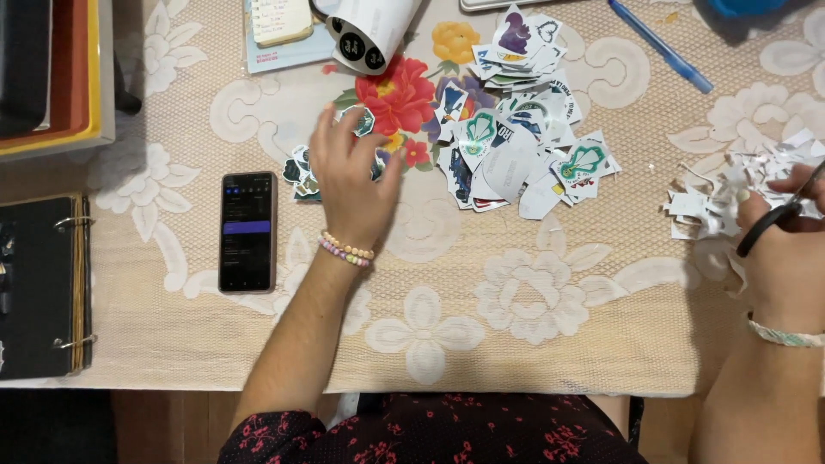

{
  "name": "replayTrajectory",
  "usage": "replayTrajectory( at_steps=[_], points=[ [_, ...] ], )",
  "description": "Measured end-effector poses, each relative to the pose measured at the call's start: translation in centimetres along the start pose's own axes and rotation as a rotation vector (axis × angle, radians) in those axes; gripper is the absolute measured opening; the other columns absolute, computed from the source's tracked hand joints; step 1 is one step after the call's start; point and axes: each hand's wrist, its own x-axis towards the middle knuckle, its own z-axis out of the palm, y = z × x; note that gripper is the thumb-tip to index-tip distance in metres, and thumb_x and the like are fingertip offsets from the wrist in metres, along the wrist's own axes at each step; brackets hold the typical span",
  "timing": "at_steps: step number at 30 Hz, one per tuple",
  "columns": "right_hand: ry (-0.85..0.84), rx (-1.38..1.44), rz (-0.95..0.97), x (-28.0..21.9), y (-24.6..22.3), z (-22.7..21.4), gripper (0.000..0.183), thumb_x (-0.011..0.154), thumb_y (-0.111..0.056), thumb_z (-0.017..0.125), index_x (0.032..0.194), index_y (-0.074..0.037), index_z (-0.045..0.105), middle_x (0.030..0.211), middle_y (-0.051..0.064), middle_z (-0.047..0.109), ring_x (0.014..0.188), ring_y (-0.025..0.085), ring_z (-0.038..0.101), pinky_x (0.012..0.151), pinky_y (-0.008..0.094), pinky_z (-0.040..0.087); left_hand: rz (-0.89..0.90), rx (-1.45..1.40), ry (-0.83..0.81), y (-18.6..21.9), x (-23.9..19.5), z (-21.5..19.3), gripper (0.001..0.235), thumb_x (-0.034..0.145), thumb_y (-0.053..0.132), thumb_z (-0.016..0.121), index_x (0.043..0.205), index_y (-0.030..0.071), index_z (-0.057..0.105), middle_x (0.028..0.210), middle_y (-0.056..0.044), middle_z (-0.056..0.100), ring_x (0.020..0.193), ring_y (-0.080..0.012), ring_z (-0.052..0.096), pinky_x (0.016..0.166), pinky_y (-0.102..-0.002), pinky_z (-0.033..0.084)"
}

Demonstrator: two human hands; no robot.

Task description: A person uses scissors to carefully cut out individual stickers from printed sheets, following their outlines.

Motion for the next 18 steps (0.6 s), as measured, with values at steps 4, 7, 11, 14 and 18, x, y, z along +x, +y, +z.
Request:
replayTrajectory(
  at_steps=[4,7,11,14,18],
  points=[
    [0.054,0.117,-0.095,0.2,-0.7,0.0,0.045,0.114,0.01,0.07,0.15,-0.001,0.046,0.13,0.013,0.058,0.095,0.021,0.055,0.067,0.032,0.045,0.069,-0.154,-0.187,1.6,-0.3,3.3,0.012,0.091,0.022,0.07,0.098,0.013,0.071,0.122,-0.011,0.069,0.131,-0.0355,0.048,0.113,-0.056,0.032],
    [0.066,0.098,-0.083,-0.8,-5.0,-0.1,0.03,0.107,0.002,0.074,0.133,-0.001,0.06,0.113,0.01,0.067,0.094,0.013,0.065,0.074,0.023,0.052,0.147,-0.22,-0.245,2.6,0.1,5.2,0.015,0.091,0.021,0.072,0.102,0.011,0.074,0.112,-0.01,0.072,0.117,-0.0315,0.057,0.105,-0.049,0.04],
    [-0.263,0.26,0.047,-1.7,-11.5,0.3,0.041,0.094,0.004,0.079,0.125,0.003,0.051,0.1,0.019,0.071,0.083,0.023,0.072,0.068,0.029,0.063,0.167,-0.181,-0.341,4.7,0.6,6.8,0.032,0.083,0.035,0.079,0.101,0.009,0.072,0.098,-0.007,0.067,0.096,-0.0275,0.055,0.082,-0.041,0.043],
    [-0.386,0.246,-0.018,-1.7,-12.6,1.8,0.034,0.083,-0.005,0.085,0.109,0.001,0.063,0.097,0.014,0.072,0.072,0.016,0.066,0.063,0.023,0.058,0.118,-0.098,-0.439,5.0,0.1,8.4,0.047,0.074,0.043,0.087,0.106,0.013,0.071,0.104,-0.008,0.061,0.099,-0.0292,0.051,0.084,-0.042,0.041],
    [-0.466,0.57,0.056,-1.9,-13.7,3.8,0.04,0.073,-0.002,0.087,0.105,0.006,0.064,0.086,0.021,0.07,0.057,0.02,0.064,0.041,0.029,0.054,-0.002,-0.238,-0.509,5.9,0.4,7.7,0.045,0.074,0.028,0.088,0.109,0.004,0.073,0.103,-0.009,0.059,0.102,-0.0255,0.049,0.089,-0.043,0.039]
  ],
)
